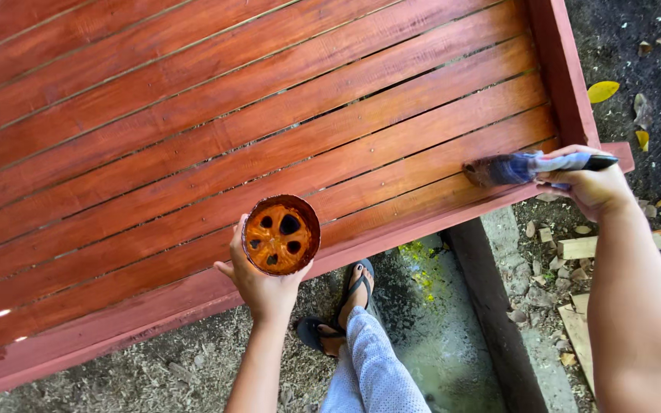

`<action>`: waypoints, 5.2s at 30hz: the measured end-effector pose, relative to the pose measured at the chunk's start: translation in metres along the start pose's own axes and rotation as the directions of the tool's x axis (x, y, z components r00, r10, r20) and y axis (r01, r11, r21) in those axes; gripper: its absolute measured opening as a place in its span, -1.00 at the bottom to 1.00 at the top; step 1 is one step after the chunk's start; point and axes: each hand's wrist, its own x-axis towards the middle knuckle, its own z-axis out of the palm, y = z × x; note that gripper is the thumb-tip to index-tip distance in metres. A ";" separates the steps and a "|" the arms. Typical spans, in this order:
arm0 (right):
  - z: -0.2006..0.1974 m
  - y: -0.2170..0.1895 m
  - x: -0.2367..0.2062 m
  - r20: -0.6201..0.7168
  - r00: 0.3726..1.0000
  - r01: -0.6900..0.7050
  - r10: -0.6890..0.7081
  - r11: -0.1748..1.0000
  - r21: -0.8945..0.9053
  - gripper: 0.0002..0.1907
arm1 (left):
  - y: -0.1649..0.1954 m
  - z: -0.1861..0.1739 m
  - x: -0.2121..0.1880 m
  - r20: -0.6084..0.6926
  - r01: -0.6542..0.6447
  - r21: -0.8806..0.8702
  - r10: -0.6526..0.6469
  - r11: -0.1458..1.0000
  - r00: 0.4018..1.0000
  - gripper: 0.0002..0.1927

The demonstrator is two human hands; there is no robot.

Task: The person holds a can of reddish wood stain in one hand and a brush in the other, brushing the stain onto the slatted surface and frame of a red wooden bench outdoors. They work along the planks, re-dipping the brush in the can, and move around the bench to coat different sections.

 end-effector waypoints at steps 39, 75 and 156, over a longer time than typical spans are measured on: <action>0.292 0.049 -0.040 0.579 0.790 0.492 -0.200 0.771 -0.404 -0.66 | -0.099 -0.100 -0.033 -0.344 0.260 -0.166 -0.303 0.951 0.889 0.11; 0.518 0.097 -0.173 0.503 0.792 0.503 -0.346 0.836 -0.218 -0.75 | -0.152 -0.159 -0.078 -0.442 0.337 -0.146 -0.366 0.930 0.819 0.21; 0.053 0.002 -0.012 -0.233 0.473 0.421 -0.850 0.450 -0.787 -0.71 | 0.049 0.046 0.012 0.097 0.012 -0.157 0.003 0.987 0.995 0.27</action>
